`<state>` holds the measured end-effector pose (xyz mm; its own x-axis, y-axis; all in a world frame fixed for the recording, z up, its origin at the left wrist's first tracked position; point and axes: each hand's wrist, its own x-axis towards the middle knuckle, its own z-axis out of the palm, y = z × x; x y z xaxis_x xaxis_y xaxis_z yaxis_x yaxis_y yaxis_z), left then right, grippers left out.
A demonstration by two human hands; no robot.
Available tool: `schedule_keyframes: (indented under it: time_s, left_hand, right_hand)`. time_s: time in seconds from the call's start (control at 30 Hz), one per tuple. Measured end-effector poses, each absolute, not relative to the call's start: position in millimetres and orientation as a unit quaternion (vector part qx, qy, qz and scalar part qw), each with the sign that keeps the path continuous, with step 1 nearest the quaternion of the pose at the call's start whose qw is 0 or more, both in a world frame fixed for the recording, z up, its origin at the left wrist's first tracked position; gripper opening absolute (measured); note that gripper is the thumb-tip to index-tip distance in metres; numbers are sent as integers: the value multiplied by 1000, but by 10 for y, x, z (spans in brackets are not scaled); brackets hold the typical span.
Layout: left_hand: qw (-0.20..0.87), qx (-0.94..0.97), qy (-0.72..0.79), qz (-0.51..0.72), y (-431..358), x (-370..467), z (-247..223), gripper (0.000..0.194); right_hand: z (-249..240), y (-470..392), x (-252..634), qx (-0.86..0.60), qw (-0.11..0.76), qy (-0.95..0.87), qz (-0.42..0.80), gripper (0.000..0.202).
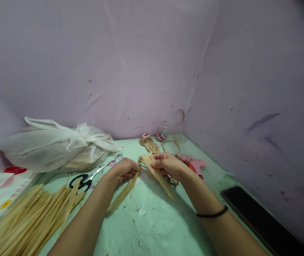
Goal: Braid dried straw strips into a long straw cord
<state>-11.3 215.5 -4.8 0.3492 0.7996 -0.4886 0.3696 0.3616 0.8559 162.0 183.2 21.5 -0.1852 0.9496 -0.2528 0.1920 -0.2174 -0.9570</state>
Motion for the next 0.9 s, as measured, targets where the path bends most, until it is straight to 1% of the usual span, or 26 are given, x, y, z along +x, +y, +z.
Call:
schedule_keyframes:
  time_s: [0.13, 0.3, 0.47, 0.6, 0.7, 0.77, 0.83, 0.9]
  left_hand:
    - [619, 534, 551, 169, 2156, -108, -45, 17]
    - [625, 531, 547, 170, 2160, -111, -60, 18]
    - [633, 528, 539, 174, 2166, -127, -72, 21]
    - [637, 529, 532, 176, 2165, -129, -68, 22]
    - [638, 533, 526, 182, 2167, -126, -78, 23]
    - [638, 537, 521, 183, 2170, -127, -92, 24]
    - [638, 540, 517, 184, 2175, -132, -109, 26]
    - [639, 542, 513, 187, 2180, -140, -121, 28]
  right_hand:
    - [188, 1847, 1602, -521, 326, -515, 597, 13]
    - [91, 1877, 1568, -516, 349, -530, 576, 26]
    - [-31, 1883, 1470, -557, 369, -476, 572, 37]
    - [-149, 1909, 1365, -579, 413, -442, 546, 31]
    - [-235, 1939, 1315, -597, 429, -445, 511, 29]
    - [-255, 1946, 1303, -591, 445, -448, 502, 23]
    - [-240, 1937, 1305, -576, 470, -432, 511, 17]
    - [-214, 1920, 1312, -556, 481, -406, 542, 17]
